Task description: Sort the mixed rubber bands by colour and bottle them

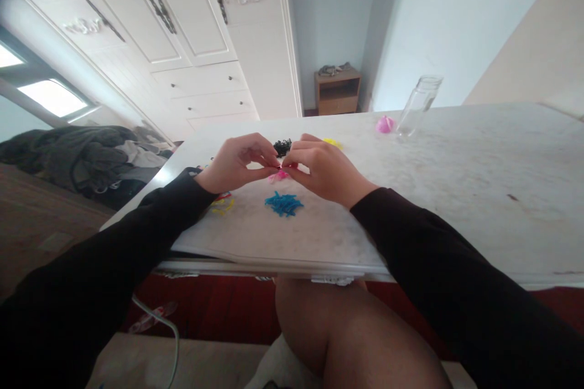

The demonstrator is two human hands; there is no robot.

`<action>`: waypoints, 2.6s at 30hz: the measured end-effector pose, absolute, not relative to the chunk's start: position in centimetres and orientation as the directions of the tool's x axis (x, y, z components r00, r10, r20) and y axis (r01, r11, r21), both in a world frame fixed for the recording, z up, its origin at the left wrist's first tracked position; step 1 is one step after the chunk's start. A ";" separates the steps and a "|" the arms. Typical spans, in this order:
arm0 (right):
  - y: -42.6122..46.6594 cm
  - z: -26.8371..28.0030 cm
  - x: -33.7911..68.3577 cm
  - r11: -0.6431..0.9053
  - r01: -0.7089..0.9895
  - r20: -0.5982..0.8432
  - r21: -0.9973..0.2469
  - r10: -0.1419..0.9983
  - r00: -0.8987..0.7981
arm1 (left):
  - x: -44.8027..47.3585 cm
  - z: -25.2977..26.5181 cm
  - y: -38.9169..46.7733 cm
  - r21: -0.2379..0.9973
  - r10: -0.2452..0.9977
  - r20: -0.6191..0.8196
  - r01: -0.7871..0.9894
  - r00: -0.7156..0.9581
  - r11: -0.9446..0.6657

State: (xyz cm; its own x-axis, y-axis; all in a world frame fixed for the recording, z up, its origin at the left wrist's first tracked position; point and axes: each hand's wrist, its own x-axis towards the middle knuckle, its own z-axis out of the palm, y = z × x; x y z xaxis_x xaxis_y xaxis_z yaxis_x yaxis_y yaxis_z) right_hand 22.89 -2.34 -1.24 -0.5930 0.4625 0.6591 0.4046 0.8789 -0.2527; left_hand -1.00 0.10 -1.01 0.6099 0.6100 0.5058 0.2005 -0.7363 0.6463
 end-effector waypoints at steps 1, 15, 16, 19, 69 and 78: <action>-2.4 -1.2 22.9 0.876 0.408 0.661 -0.256 0.467 -0.588 | -1.0 -1.0 0.1 0.646 0.611 0.508 0.201 0.608 -0.737; -2.6 -0.8 23.1 0.828 0.446 0.664 -0.339 0.547 -0.509 | -1.3 -1.2 0.3 0.653 0.635 0.498 0.226 0.590 -0.723; -2.6 -0.7 23.3 0.818 0.457 0.669 -0.350 0.560 -0.490 | -1.3 -1.2 0.4 0.652 0.637 0.499 0.229 0.587 -0.722; -2.3 -0.4 24.4 0.767 0.499 0.671 -0.403 0.619 -0.408 | -1.4 -1.2 0.4 0.656 0.638 0.507 0.221 0.579 -0.722; -0.4 0.6 21.5 0.885 0.328 0.559 -0.330 0.464 -0.687 | -1.4 -1.4 0.3 0.662 0.620 0.513 0.186 0.593 -0.726; -1.4 0.5 22.1 0.844 0.378 0.534 -0.381 0.534 -0.655 | -1.6 -1.6 0.4 0.601 0.591 0.583 0.193 0.557 -0.775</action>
